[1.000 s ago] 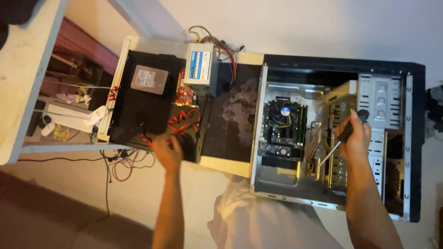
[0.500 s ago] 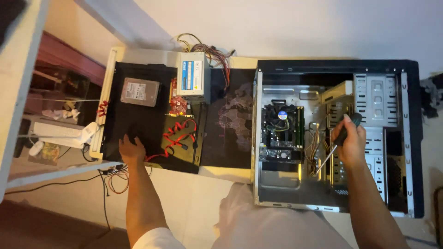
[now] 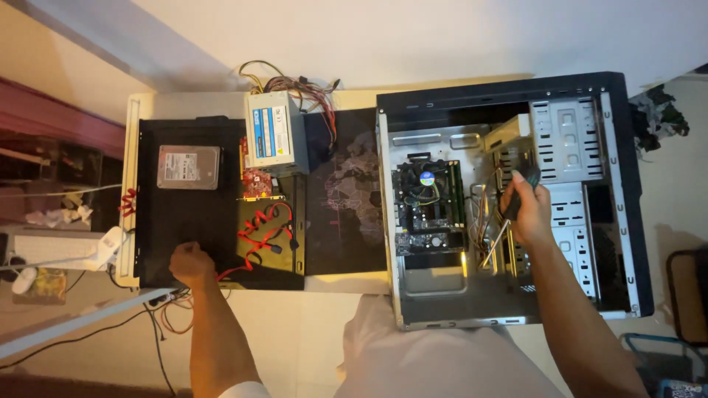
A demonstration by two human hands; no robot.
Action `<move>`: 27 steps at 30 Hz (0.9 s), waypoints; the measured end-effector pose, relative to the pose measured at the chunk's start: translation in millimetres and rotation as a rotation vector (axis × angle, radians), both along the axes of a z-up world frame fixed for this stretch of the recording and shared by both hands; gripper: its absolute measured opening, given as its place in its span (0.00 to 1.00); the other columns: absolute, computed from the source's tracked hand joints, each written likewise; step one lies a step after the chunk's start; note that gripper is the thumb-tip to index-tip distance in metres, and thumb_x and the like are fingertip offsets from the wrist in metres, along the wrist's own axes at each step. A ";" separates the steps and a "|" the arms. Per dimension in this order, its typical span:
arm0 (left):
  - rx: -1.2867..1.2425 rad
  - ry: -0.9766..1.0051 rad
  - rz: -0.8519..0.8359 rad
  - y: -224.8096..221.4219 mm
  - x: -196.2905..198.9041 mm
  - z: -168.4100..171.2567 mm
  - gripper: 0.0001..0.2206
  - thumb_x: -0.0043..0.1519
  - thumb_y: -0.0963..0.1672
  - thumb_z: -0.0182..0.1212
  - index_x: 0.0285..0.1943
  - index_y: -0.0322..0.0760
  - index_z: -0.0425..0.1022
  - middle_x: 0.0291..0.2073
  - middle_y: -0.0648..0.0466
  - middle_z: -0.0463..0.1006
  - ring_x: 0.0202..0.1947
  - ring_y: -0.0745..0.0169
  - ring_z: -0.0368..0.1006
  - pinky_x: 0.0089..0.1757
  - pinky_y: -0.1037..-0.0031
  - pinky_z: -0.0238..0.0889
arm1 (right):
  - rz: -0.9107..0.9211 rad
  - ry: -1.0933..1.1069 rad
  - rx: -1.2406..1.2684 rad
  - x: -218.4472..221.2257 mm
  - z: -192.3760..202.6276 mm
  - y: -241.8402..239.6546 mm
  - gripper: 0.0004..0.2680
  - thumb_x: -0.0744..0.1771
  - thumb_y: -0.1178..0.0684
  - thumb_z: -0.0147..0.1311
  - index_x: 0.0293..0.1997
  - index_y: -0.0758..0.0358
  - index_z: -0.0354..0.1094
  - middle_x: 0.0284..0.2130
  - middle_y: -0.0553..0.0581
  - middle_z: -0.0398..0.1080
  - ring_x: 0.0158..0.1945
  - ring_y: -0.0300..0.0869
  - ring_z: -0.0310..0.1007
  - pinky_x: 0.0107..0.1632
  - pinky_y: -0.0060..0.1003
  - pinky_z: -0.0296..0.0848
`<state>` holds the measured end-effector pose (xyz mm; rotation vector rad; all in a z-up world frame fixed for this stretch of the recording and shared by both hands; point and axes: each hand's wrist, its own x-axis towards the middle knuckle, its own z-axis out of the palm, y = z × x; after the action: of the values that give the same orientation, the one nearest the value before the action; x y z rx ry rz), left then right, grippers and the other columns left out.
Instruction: Mounting a motherboard into a computer case and securing it with screws using a screwdriver.
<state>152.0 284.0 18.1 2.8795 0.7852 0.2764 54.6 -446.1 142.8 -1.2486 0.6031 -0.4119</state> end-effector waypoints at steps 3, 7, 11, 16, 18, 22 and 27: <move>0.016 -0.124 0.015 -5.6 0.8 9.6 0.05 0.67 0.42 0.65 0.48 0.34 0.81 0.35 0.45 0.81 0.41 0.46 0.79 0.44 0.66 0.71 | 0.007 -0.017 0.012 1.8 -2.7 -1.2 0.16 0.73 0.50 0.56 0.26 0.65 0.62 0.13 0.57 0.54 0.15 0.41 0.58 0.22 0.31 0.59; 0.008 -0.070 -0.057 -20.3 -7.6 29.8 0.06 0.68 0.41 0.64 0.47 0.31 0.82 0.35 0.42 0.82 0.41 0.42 0.79 0.44 0.63 0.71 | 0.021 0.005 -0.009 0.8 -0.4 0.0 0.15 0.73 0.49 0.56 0.26 0.64 0.62 0.14 0.56 0.56 0.15 0.40 0.59 0.22 0.31 0.60; -0.063 -0.024 -0.016 -18.0 -9.4 24.1 0.08 0.68 0.42 0.65 0.49 0.31 0.83 0.35 0.43 0.83 0.41 0.46 0.80 0.43 0.66 0.72 | 0.051 0.016 -0.051 -0.4 -0.8 -0.3 0.16 0.73 0.49 0.55 0.27 0.64 0.63 0.14 0.56 0.56 0.16 0.41 0.61 0.24 0.32 0.61; -0.180 -0.052 0.114 -17.3 -9.1 17.9 0.07 0.68 0.44 0.66 0.47 0.34 0.83 0.34 0.44 0.82 0.38 0.48 0.80 0.40 0.66 0.71 | 0.034 0.028 -0.034 -0.2 7.1 4.7 0.15 0.73 0.50 0.57 0.27 0.65 0.63 0.15 0.55 0.56 0.17 0.40 0.60 0.25 0.31 0.61; -0.099 0.008 0.123 -18.8 -8.6 18.7 0.07 0.67 0.45 0.67 0.45 0.36 0.83 0.32 0.48 0.82 0.36 0.50 0.81 0.38 0.68 0.72 | 0.017 0.027 -0.014 2.6 5.0 4.0 0.15 0.72 0.49 0.58 0.28 0.66 0.64 0.15 0.56 0.56 0.17 0.40 0.60 0.24 0.32 0.60; -0.149 0.006 0.150 -22.9 -6.1 23.8 0.07 0.69 0.46 0.65 0.44 0.39 0.83 0.32 0.49 0.81 0.36 0.51 0.80 0.37 0.68 0.71 | 0.026 0.041 -0.011 2.6 -2.7 0.7 0.15 0.72 0.50 0.58 0.28 0.66 0.65 0.15 0.56 0.57 0.16 0.41 0.61 0.23 0.32 0.61; -0.172 -0.227 0.156 -36.8 -11.0 43.1 0.08 0.71 0.44 0.62 0.46 0.32 0.79 0.34 0.41 0.82 0.41 0.41 0.80 0.44 0.63 0.72 | 0.022 0.066 -0.040 3.1 -1.4 3.3 0.14 0.72 0.47 0.58 0.30 0.64 0.64 0.17 0.54 0.59 0.19 0.39 0.63 0.26 0.31 0.65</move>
<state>141.0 247.2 61.2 2.5744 0.9400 0.5164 57.6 -442.8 141.3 -1.3105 0.6394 -0.3666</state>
